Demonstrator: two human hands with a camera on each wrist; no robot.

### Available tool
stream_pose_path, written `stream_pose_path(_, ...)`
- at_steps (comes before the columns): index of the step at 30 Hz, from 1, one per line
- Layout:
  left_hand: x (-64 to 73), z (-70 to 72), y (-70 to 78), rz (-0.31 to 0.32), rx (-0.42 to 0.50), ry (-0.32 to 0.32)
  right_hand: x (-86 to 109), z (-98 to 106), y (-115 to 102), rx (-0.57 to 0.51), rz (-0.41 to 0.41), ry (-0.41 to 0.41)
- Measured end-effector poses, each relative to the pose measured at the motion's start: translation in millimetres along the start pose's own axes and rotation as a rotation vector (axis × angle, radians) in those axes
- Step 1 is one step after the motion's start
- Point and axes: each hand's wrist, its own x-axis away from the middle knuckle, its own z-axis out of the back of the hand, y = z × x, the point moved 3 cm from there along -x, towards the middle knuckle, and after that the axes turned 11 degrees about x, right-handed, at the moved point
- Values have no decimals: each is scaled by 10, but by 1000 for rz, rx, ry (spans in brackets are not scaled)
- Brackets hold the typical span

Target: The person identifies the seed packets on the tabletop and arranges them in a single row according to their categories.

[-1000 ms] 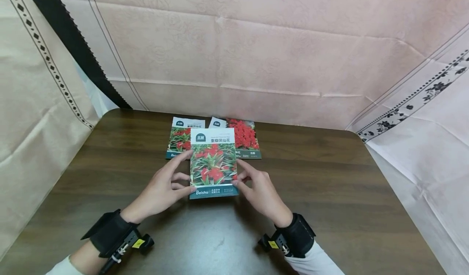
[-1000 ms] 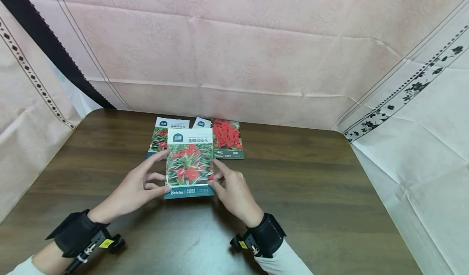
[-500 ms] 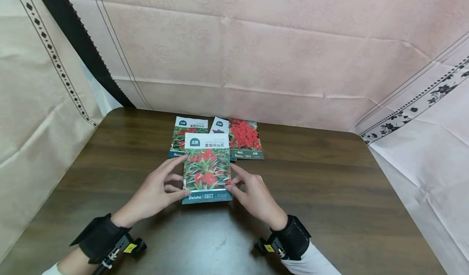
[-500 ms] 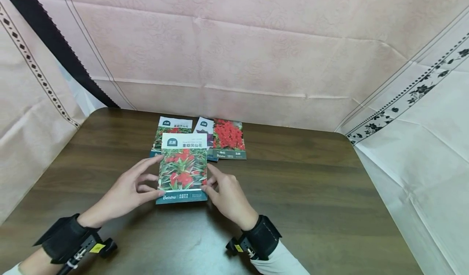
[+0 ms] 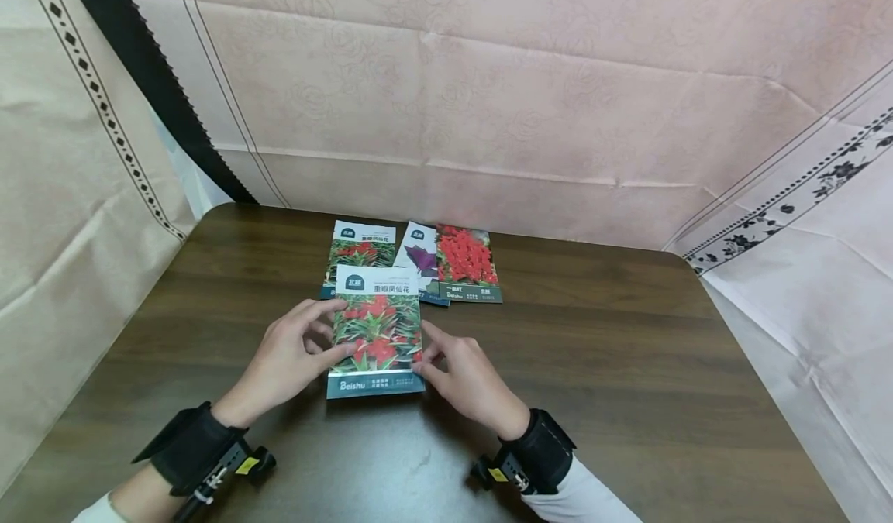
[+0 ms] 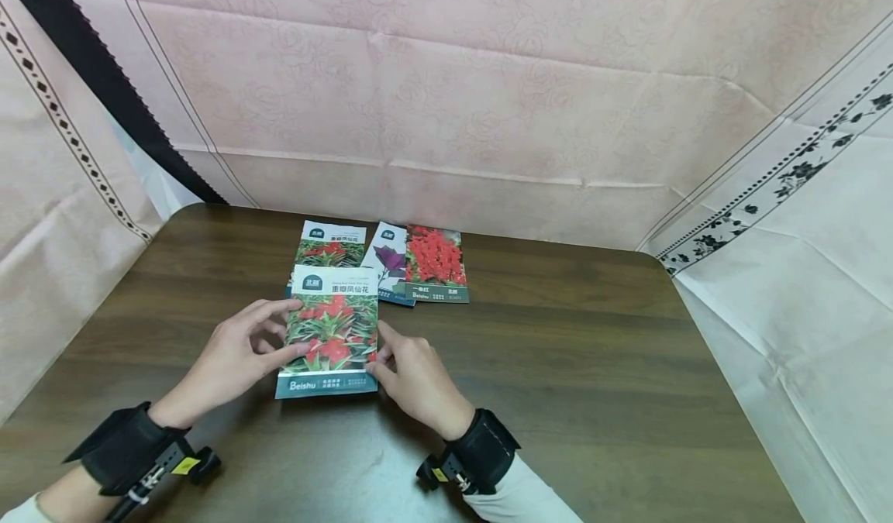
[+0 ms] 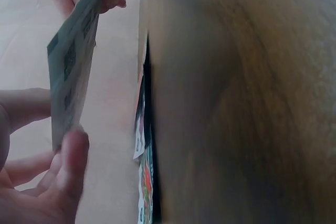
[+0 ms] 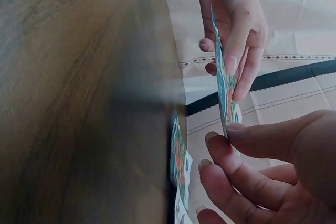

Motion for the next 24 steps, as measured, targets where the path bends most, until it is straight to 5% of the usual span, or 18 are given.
stream_pose_path(24,10,125,-94,-35,-86,-60,28,-231,-35,-30,-27,-68)
